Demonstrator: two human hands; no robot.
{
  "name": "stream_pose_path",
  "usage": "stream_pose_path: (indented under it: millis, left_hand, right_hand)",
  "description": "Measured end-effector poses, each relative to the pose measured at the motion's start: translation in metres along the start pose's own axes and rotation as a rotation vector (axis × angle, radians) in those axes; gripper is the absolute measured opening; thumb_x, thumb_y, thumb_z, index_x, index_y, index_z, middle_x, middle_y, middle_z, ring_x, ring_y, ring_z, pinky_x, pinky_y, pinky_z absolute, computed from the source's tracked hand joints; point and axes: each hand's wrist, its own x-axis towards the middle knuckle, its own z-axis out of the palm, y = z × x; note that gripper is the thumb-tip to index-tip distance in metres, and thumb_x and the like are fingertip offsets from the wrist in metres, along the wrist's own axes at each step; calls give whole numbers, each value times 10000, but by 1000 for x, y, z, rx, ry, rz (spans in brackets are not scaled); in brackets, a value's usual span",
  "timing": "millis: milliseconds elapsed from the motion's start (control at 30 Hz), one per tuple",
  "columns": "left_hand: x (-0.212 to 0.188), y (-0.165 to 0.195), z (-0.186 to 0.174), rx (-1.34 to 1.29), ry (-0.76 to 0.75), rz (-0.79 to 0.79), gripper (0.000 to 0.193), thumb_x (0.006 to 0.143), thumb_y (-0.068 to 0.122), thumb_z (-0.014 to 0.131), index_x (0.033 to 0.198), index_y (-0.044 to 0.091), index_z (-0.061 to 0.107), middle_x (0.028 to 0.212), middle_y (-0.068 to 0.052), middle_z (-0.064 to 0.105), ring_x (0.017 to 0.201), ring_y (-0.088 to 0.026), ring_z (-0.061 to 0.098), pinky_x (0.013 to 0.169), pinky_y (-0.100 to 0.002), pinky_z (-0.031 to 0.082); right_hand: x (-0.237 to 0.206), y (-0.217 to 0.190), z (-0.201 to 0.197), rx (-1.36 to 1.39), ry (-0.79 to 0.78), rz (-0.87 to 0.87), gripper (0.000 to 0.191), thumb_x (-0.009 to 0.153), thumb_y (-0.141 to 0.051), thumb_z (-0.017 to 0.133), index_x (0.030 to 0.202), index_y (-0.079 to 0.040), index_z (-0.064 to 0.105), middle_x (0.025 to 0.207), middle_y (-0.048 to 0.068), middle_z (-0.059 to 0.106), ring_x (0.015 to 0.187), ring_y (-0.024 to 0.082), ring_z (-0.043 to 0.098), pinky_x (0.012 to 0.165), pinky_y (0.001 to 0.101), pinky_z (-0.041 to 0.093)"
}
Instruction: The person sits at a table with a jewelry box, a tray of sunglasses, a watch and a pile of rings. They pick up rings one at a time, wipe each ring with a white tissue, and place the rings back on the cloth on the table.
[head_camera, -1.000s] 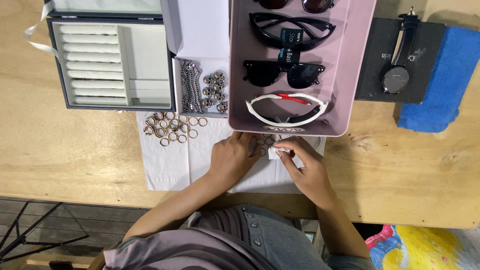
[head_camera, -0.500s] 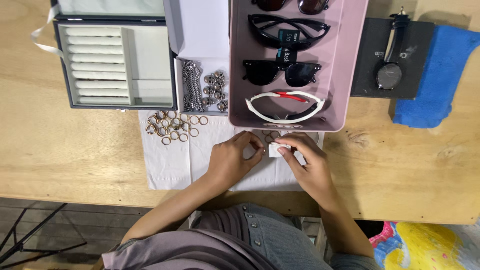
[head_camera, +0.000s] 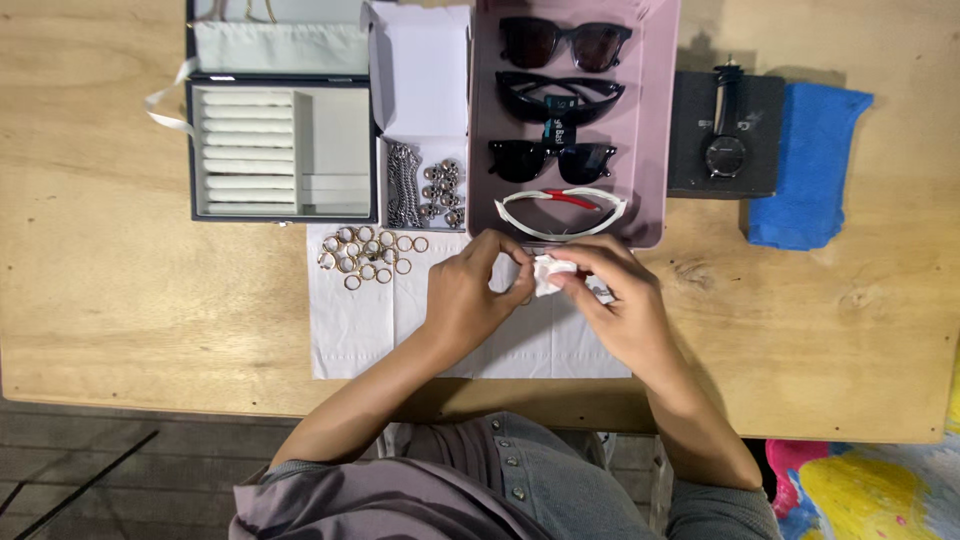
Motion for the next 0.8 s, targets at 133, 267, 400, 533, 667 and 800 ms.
stream_pose_path:
  millis: [133,267,400,533,667,800]
  left_hand:
    - [6,0,-3,16,114,103,214,867,154,799,945,87,611,930,-4,717,651,-211,676,561,-335,512]
    - [11,2,-5,44,89,81,204,846,135,806,931,77,630,917,-20,725,515,-190,630,490,-327,488]
    - [16,5,-5,54,231,221,195,867,130,802,956,96,632,932,-11,710,639,-208,661,561,-316,502]
    - [18,3,-4,52,229,165,183,848,133,818,931,95,659,899,-17,724,538,-192,615,515,-329,480]
    - [18,-5,-4,43,295,222,183,880,144,802,974,120,646,912,0,702,701,-192,704,578,-318,519]
    - [15,-13,-4,73,228,112,204,841,141,824,949,92,658,905,-20,735,584,-216,663,527,-345,506]
  right_hand:
    - [3,-11,2,29,34,-58,292,926,42,742,1210,-21,713,1153,82,694,1009,161,683,852,282,574]
    - [11,-17,4,-34,53,-93,335,905,28,751,1230,-44,716,1167,98,696,1008,171,699,822,266,596]
    - [19,-17,4,-93,80,-167,330,908,4,764,1228,-42,702,1167,110,703,1004,205,709,830,302,575]
    - [24,-18,7,-111,85,-192,313,914,-21,756,1221,-40,697,1174,119,697,1007,234,714,840,329,573]
    - [27,-15,15,-149,77,-210,325,909,-44,768,1226,-31,696,1164,122,688,1001,236,706,830,327,566]
    - [28,-7,22,-63,27,-92,309,909,-48,748,1212,-31,691,1162,99,668,887,172,717,761,285,585]
